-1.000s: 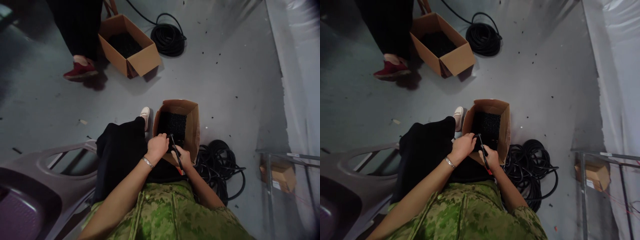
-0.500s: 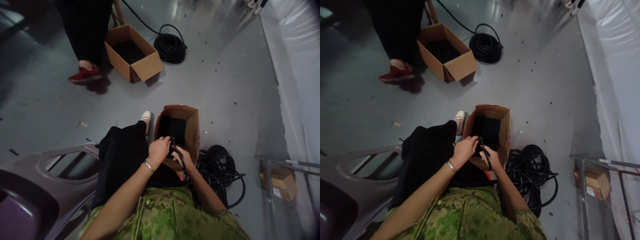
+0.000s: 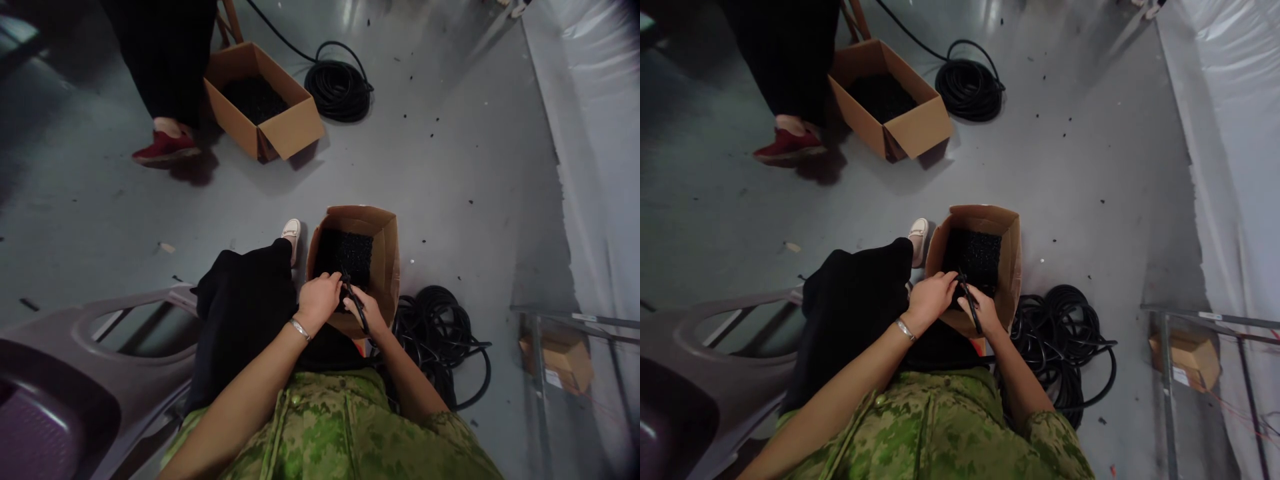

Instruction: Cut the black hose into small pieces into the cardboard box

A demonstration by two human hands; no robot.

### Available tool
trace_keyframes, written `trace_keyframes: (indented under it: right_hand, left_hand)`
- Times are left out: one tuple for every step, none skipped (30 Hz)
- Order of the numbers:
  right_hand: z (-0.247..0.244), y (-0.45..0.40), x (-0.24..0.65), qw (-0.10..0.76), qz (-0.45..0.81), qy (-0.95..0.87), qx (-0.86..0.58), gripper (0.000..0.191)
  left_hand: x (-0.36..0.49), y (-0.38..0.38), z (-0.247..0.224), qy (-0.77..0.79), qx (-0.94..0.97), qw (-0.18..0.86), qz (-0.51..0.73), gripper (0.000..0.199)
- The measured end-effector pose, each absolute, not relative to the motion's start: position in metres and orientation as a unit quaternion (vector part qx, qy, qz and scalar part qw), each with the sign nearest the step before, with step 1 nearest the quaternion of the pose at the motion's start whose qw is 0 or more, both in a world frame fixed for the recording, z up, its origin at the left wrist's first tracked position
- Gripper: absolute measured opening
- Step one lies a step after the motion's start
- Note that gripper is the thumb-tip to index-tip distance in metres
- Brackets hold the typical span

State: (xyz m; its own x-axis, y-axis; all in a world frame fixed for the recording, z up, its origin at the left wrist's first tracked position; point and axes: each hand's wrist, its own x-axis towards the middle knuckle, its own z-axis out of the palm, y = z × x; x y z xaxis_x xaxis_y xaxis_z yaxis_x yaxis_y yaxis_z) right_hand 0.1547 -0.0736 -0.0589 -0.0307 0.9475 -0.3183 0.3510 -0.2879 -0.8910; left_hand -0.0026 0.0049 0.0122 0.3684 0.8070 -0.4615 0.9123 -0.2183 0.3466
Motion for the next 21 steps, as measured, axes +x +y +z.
trace_keyframes:
  right_hand:
    - [-0.059, -0.074, 0.154, 0.304, 0.502, -0.512, -0.628, 0.053]
    - [-0.060, -0.074, 0.154, 0.307, 0.502, -0.508, -0.628, 0.053]
    - [-0.060, -0.075, 0.153, 0.310, 0.500, -0.507, -0.630, 0.053]
    - [-0.060, -0.075, 0.153, 0.311, 0.495, -0.507, -0.634, 0.052]
    - [-0.060, -0.076, 0.153, 0.311, 0.487, -0.509, -0.638, 0.050]
    - [-0.061, -0.076, 0.153, 0.311, 0.477, -0.513, -0.642, 0.048]
    - [-0.061, -0.077, 0.153, 0.312, 0.465, -0.519, -0.646, 0.046]
    - [-0.062, -0.078, 0.153, 0.311, 0.453, -0.526, -0.649, 0.043]
    - [-0.062, -0.078, 0.153, 0.308, 0.442, -0.533, -0.652, 0.041]
    - [-0.063, -0.079, 0.153, 0.302, 0.432, -0.541, -0.655, 0.039]
    - [-0.064, -0.080, 0.154, 0.294, 0.422, -0.549, -0.659, 0.037]
    - [-0.064, -0.080, 0.154, 0.285, 0.413, -0.556, -0.662, 0.036]
    - [-0.065, -0.081, 0.154, 0.277, 0.406, -0.561, -0.666, 0.036]
    - [-0.065, -0.082, 0.153, 0.271, 0.399, -0.565, -0.670, 0.035]
    - [-0.066, -0.083, 0.153, 0.265, 0.393, -0.568, -0.673, 0.035]
    - [-0.067, -0.084, 0.152, 0.260, 0.388, -0.569, -0.676, 0.035]
    - [-0.069, -0.085, 0.152, 0.256, 0.385, -0.569, -0.680, 0.035]
    - [-0.070, -0.086, 0.151, 0.252, 0.382, -0.568, -0.684, 0.035]
    - [-0.073, -0.087, 0.150, 0.249, 0.380, -0.565, -0.689, 0.035]
    - [-0.076, -0.088, 0.149, 0.248, 0.380, -0.559, -0.694, 0.034]
    - [-0.079, -0.090, 0.148, 0.246, 0.386, -0.548, -0.701, 0.034]
  left_hand:
    - [-0.002, 0.005, 0.012, 0.552, 0.776, 0.289, -0.093, 0.037]
    - [-0.002, 0.005, 0.012, 0.550, 0.778, 0.289, -0.094, 0.036]
    - [-0.002, 0.005, 0.011, 0.547, 0.779, 0.290, -0.096, 0.036]
    - [-0.002, 0.005, 0.011, 0.545, 0.780, 0.292, -0.099, 0.036]
    - [-0.003, 0.005, 0.010, 0.543, 0.780, 0.293, -0.100, 0.036]
    - [-0.003, 0.006, 0.010, 0.542, 0.781, 0.294, -0.102, 0.035]
    - [-0.003, 0.006, 0.009, 0.540, 0.781, 0.295, -0.103, 0.035]
    - [-0.003, 0.006, 0.008, 0.540, 0.781, 0.296, -0.105, 0.035]
    - [-0.003, 0.006, 0.007, 0.539, 0.782, 0.295, -0.106, 0.035]
    - [-0.003, 0.006, 0.006, 0.539, 0.782, 0.295, -0.107, 0.035]
    - [-0.004, 0.006, 0.005, 0.540, 0.781, 0.294, -0.108, 0.035]
    - [-0.004, 0.006, 0.004, 0.541, 0.781, 0.293, -0.108, 0.035]
    - [-0.004, 0.006, 0.003, 0.543, 0.780, 0.292, -0.109, 0.035]
    - [-0.003, 0.006, 0.002, 0.545, 0.779, 0.291, -0.109, 0.036]
    - [-0.003, 0.006, 0.001, 0.547, 0.778, 0.290, -0.111, 0.036]
    - [-0.003, 0.005, 0.000, 0.549, 0.776, 0.289, -0.112, 0.036]
    - [-0.003, 0.005, -0.001, 0.552, 0.774, 0.289, -0.114, 0.037]
    - [-0.002, 0.005, -0.002, 0.554, 0.772, 0.289, -0.118, 0.037]
    - [-0.002, 0.005, -0.002, 0.556, 0.769, 0.291, -0.122, 0.037]
    - [-0.002, 0.005, -0.003, 0.555, 0.768, 0.292, -0.127, 0.036]
    - [-0.002, 0.004, -0.003, 0.553, 0.768, 0.294, -0.133, 0.036]
